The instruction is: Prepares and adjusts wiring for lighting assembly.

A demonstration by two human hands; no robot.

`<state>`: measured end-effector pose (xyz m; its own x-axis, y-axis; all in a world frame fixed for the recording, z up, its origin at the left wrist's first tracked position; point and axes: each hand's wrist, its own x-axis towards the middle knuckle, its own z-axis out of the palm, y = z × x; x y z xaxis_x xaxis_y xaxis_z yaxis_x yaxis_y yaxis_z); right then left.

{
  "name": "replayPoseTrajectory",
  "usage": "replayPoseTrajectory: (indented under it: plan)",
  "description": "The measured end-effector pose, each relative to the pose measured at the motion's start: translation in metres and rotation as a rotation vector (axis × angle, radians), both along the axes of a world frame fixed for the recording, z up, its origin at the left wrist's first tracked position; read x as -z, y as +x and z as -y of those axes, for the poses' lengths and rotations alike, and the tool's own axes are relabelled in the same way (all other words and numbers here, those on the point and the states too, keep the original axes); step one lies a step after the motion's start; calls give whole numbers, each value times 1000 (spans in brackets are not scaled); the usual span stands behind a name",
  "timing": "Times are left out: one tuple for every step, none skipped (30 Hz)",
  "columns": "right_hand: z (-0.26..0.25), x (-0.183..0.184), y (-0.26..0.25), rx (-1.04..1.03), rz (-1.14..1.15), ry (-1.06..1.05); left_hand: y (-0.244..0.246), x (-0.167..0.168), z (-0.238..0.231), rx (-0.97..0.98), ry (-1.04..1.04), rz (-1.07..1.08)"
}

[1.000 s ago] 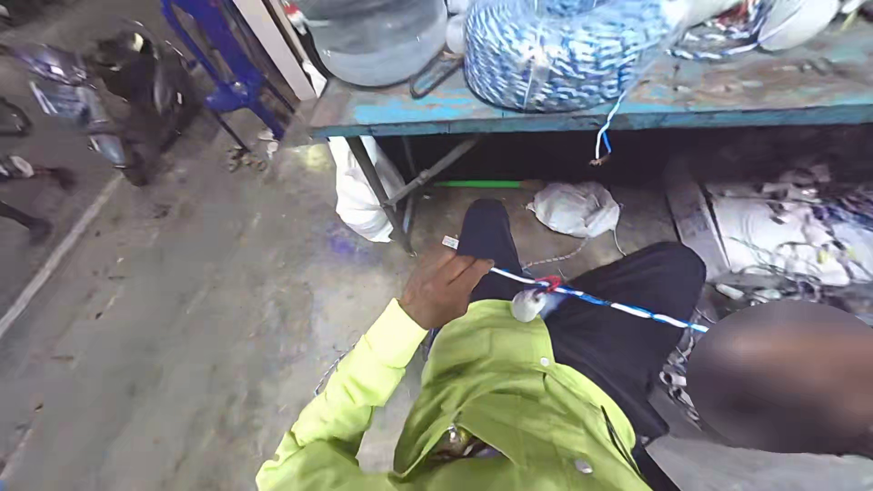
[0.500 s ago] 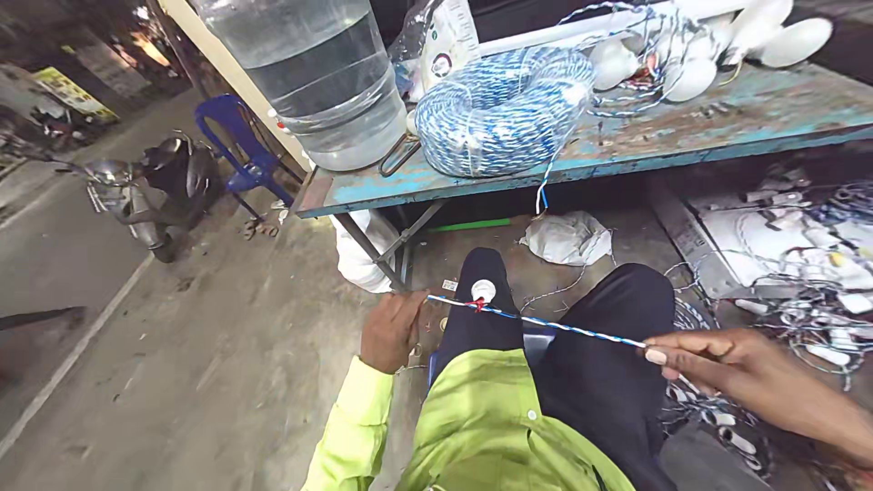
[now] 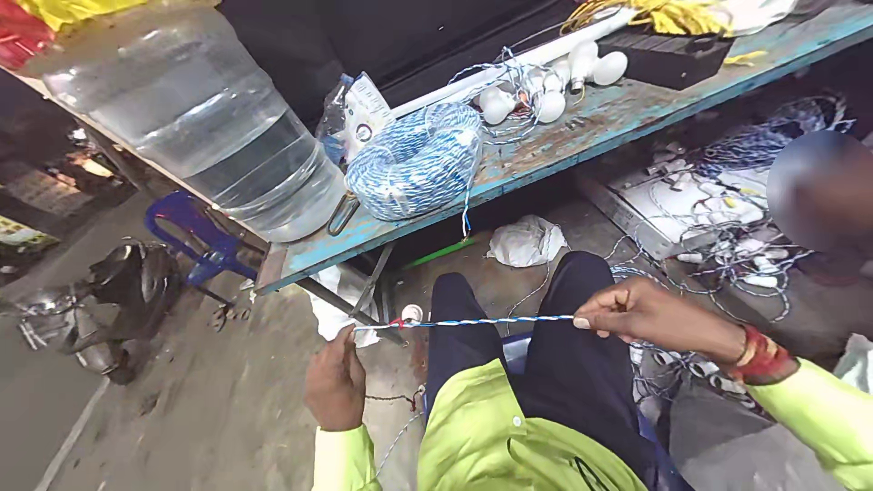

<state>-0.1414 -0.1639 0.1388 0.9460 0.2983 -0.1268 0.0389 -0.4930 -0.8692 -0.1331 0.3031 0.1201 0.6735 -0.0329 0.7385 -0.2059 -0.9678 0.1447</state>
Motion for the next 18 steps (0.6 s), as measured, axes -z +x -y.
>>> replayPoseTrajectory:
  plan:
    - [0, 0, 1, -8, -2, 19, 1, -1, -1, 5, -24, -9]
    - [0, 0, 1, -17, -15, 48, 1, -3, -2, 9, -40, -13]
    - [1, 0, 1, -18, -36, 82, 1, -6, -3, 10, -48, -19]
    - [2, -1, 1, -16, -64, 106, 0, -8, -4, 16, -56, -23]
    - [3, -3, 1, -8, -88, 132, 0, -10, -6, 21, -60, -25]
    - [4, -5, 1, 3, -104, 158, 0, -11, -7, 30, -69, -22]
    - [5, -5, 2, 16, -108, 181, 0, -12, -7, 39, -76, -23]
    - [6, -6, 2, 29, -102, 196, 1, -13, -7, 42, -79, -31]
    - [7, -8, 2, 43, -97, 200, 2, -13, -6, 40, -74, -40]
    - [7, -10, 1, 59, -97, 191, 2, -14, -6, 32, -60, -58]
    - [7, -12, -1, 72, -96, 176, 0, -13, -7, 29, -53, -84]
    - [8, -10, -2, 70, -98, 154, -3, -11, -9, 31, -59, -112]
    - [10, -6, -1, 71, -103, 131, -5, -8, -11, 32, -77, -138]
    - [12, -4, 2, 82, -108, 119, -4, -6, -13, 32, -105, -156]
    - [13, -3, 5, 97, -111, 110, -2, -4, -15, 35, -129, -165]
    - [13, -2, 6, 111, -117, 102, -1, -3, -16, 40, -143, -168]
    - [12, -2, 5, 125, -120, 87, -1, -2, -17, 43, -153, -167]
    - [11, -2, 4, 132, -113, 73, -2, 0, -17, 39, -158, -173]
